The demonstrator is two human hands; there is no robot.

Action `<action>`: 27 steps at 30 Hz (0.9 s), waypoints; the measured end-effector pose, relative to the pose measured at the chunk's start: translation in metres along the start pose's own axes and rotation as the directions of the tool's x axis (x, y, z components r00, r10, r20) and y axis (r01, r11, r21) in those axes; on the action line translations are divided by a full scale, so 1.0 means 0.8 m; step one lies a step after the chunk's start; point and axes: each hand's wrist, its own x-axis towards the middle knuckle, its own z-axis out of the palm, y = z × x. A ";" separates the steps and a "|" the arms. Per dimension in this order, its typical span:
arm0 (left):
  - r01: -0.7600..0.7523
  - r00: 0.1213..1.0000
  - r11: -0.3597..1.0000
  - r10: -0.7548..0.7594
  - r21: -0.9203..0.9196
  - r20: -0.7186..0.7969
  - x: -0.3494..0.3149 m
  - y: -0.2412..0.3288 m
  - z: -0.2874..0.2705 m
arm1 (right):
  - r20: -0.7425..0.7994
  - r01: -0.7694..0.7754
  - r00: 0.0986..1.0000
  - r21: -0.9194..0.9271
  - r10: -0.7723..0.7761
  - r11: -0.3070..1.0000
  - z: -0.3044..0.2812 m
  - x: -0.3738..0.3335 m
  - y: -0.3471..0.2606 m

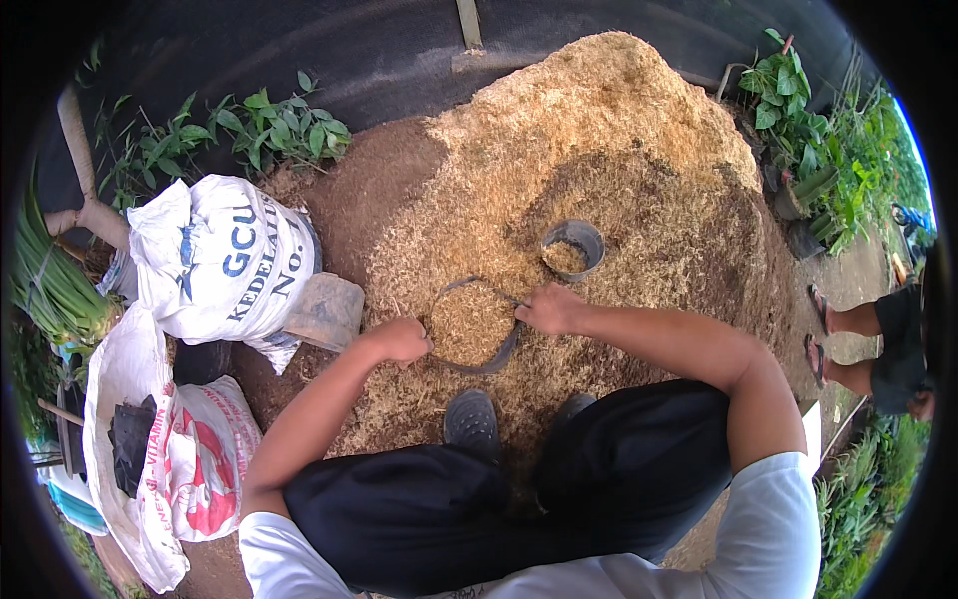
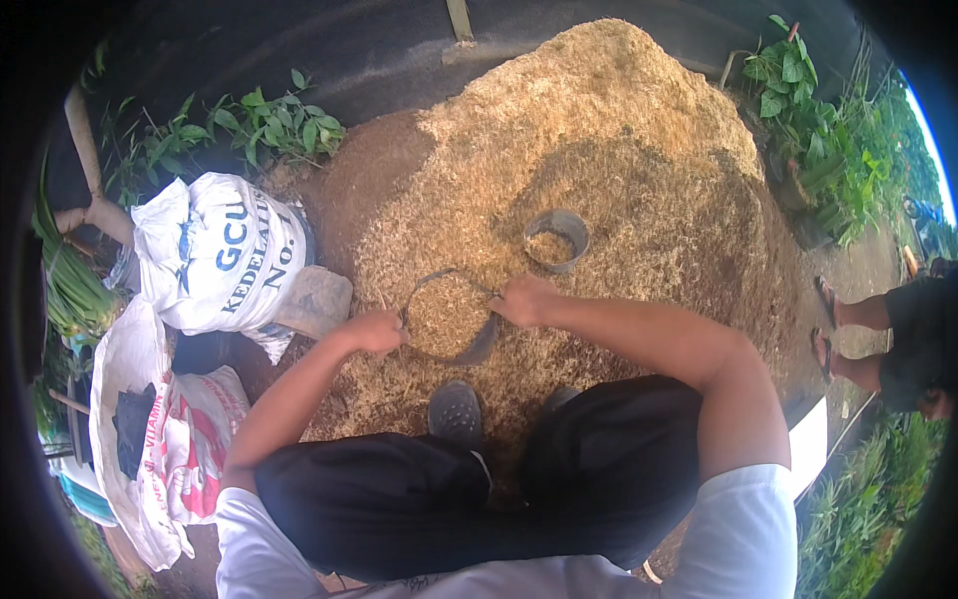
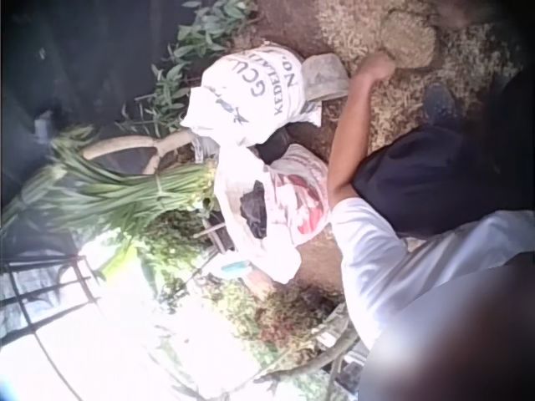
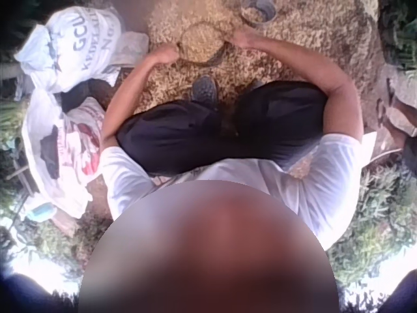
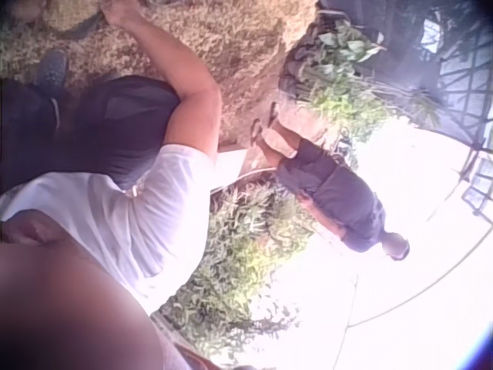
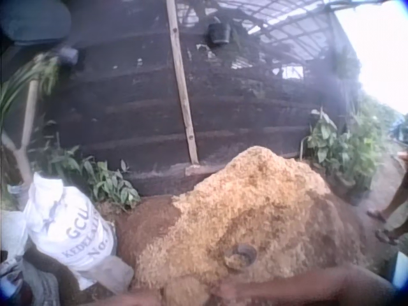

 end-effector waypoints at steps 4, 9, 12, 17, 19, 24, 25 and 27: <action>0.072 0.997 0.996 -0.071 -0.045 0.027 0.017 -0.012 -0.003 | 0.083 -0.006 0.997 0.109 -0.003 0.994 0.007 -0.003 0.000; 0.007 0.942 0.999 -0.019 -0.036 -0.336 0.023 -0.017 0.017 | 0.089 0.031 0.995 0.242 -0.054 0.970 0.022 -0.001 -0.010; -0.019 0.926 0.998 0.040 0.059 -0.376 0.013 -0.021 0.017 | -0.082 0.098 0.992 -0.008 -0.098 0.995 0.018 0.001 -0.011; 0.065 0.988 0.996 -0.072 -0.055 -0.138 0.003 0.000 0.018 | -0.070 0.016 0.997 0.008 -0.016 1.000 0.006 -0.003 -0.001; 0.065 0.998 0.997 -0.065 0.052 -0.016 0.008 0.015 0.026 | -0.071 0.012 0.997 0.037 -0.009 0.999 0.010 0.000 -0.002; 0.104 0.994 0.976 -0.096 -0.189 0.052 0.001 -0.001 0.010 | -0.044 0.031 0.999 0.035 -0.029 0.999 0.028 0.002 -0.001; 0.102 0.995 0.982 -0.100 -0.161 0.016 -0.001 -0.007 0.003 | 0.032 0.067 0.997 0.065 -0.069 0.996 0.026 0.001 0.002; 0.201 0.979 0.970 -0.204 -0.139 -0.004 0.001 -0.013 -0.010 | 0.145 0.035 0.987 0.197 -0.064 0.980 0.026 -0.005 0.001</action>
